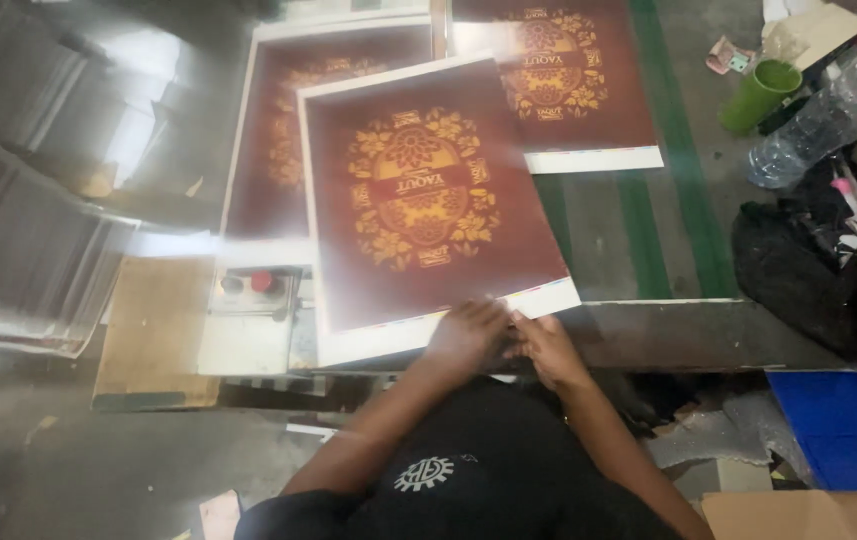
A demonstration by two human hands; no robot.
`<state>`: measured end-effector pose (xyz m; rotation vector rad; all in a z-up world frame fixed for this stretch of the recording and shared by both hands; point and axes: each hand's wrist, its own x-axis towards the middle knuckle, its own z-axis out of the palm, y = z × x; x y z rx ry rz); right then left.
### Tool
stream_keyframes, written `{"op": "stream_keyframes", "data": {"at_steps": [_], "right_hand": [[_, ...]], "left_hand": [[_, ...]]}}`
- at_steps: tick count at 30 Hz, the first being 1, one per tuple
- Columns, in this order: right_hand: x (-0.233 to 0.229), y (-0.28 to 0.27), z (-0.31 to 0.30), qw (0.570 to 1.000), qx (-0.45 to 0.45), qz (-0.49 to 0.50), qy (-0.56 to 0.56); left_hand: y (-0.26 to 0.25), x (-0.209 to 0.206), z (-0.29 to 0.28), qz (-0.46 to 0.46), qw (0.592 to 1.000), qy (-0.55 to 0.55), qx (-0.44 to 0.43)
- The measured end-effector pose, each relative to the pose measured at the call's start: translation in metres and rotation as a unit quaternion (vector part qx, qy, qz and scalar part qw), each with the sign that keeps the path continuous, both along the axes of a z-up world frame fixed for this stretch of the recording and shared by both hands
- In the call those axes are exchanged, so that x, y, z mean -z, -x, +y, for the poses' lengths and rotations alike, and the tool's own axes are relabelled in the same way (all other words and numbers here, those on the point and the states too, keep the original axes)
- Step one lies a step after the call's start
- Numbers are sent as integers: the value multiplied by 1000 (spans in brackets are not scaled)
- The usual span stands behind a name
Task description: The person repeatedly picks up large, maroon-colored books with gold embossing from a pile on a metal table and places them onto a separate stack. The action is performed continuously by hand.
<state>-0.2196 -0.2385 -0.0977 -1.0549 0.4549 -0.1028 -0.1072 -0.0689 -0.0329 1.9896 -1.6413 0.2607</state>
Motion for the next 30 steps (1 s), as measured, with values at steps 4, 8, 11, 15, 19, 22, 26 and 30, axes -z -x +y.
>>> {"op": "stream_keyframes", "data": {"at_steps": [4,8,11,15,19,22,26,30], "right_hand": [[0,15,-13,998,61,-29,-16],[8,43,-39,971,236,-19,34],[16,74,-56,948,311,-40,57],[4,105,-72,927,366,-25,78],[12,140,-90,927,366,1,80],[18,159,-94,919,379,68,88],[16,160,-94,925,354,67,121],[10,133,-106,928,341,59,136]], "left_hand": [[-3,-32,7,-5,999,19,27],[-45,-112,8,96,966,-204,-127],[-133,-23,34,101,952,-204,-207],[-173,9,62,-35,963,-84,-254],[-164,-31,65,-19,933,-237,-271],[-176,-2,73,-21,919,-303,-252],[-188,27,86,-73,953,-214,-202],[-181,-8,90,-56,958,-185,-210]]}}
